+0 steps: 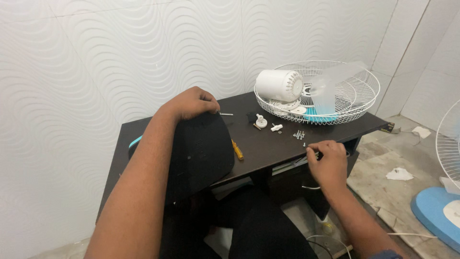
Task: The person disassembles a teal-colored electrical appliance on a dark table, using a screwdriver to remove screws and separate the housing. They handle internal components including a motor, wires, and a switch, then reposition parts on the table.
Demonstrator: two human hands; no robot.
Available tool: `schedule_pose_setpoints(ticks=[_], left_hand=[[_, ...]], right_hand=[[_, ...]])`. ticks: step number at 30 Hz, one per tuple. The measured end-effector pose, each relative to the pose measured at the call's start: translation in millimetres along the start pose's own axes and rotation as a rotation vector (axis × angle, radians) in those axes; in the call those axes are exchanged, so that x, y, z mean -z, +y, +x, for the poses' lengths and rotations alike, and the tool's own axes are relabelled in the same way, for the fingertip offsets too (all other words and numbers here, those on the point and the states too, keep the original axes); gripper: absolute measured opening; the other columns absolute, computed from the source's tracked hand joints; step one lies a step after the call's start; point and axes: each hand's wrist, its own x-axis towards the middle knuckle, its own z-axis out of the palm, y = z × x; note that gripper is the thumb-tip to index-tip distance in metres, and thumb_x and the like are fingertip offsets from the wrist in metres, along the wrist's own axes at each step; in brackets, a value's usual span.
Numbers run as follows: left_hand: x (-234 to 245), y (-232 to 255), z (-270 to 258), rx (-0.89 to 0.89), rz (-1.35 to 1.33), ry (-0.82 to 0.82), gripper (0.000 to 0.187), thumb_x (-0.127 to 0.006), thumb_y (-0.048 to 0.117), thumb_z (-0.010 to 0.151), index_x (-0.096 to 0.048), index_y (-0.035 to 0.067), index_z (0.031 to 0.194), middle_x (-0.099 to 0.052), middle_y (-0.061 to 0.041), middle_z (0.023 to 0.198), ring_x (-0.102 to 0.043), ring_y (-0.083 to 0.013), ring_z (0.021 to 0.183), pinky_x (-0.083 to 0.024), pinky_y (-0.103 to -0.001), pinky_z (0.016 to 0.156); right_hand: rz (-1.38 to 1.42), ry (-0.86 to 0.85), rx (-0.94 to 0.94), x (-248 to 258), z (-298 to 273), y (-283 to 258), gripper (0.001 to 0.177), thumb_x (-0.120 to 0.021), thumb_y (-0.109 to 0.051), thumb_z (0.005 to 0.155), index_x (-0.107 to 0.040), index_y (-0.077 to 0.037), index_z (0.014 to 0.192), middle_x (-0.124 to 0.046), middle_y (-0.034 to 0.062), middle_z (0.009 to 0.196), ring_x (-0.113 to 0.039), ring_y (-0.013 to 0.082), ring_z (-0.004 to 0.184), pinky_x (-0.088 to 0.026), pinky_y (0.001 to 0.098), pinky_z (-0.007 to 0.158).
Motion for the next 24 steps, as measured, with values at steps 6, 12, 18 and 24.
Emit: schedule_pose_setpoints(ticks=[6,12,18,24], left_hand=[[-0.4,-5.9,3.3,-0.056,-0.021,-0.008,0.03,-0.07,0.034,0.078,-0.084,0.014,0.095,-0.08,-0.007,0.094,-0.072,-0.0216,0.095,-0.051,-0.037,0.091],[-0.2,-5.7,3.7,-0.038,-0.006,-0.001,0.03,-0.07,0.033,0.078,-0.084,0.014,0.097,-0.08,-0.007,0.094,-0.072,-0.0221,0.094,-0.052,-0.038,0.091],[-0.5,-2.0,0.6,-0.012,-0.006,0.011,0.029,-0.071,0.032,0.078,-0.084,0.015,0.098,-0.08,-0.006,0.096,-0.072,-0.0215,0.096,-0.051,-0.039,0.094],[0.6,-0.6,-0.2,-0.034,-0.039,-0.008,0.028,-0.07,0.031,0.079,-0.084,0.013,0.096,-0.081,-0.007,0.094,-0.073,-0.0206,0.095,-0.052,-0.038,0.093]], right_hand=[[0.169,-0.067,0.254,5.4,-17.9,-11.1,0.024,-0.066,-0.011,0.086,-0.075,-0.002,0.107,-0.071,0.0145,0.113,-0.066,0.0334,0.108,-0.052,0.0426,0.095],[0.156,-0.094,0.301,2.6,-10.7,-12.2,0.028,-0.062,-0.013,0.091,-0.071,0.005,0.111,-0.069,0.0186,0.116,-0.065,0.0363,0.11,-0.051,0.0445,0.098],[0.153,-0.127,0.296,-2.7,-3.1,-8.4,0.03,-0.06,-0.016,0.095,-0.071,0.004,0.114,-0.068,0.0188,0.12,-0.065,0.0367,0.112,-0.051,0.0445,0.099],[0.159,-0.18,0.297,-8.7,7.8,0.2,0.032,-0.059,-0.018,0.096,-0.071,0.004,0.116,-0.068,0.0192,0.122,-0.065,0.0369,0.113,-0.051,0.0441,0.098]])
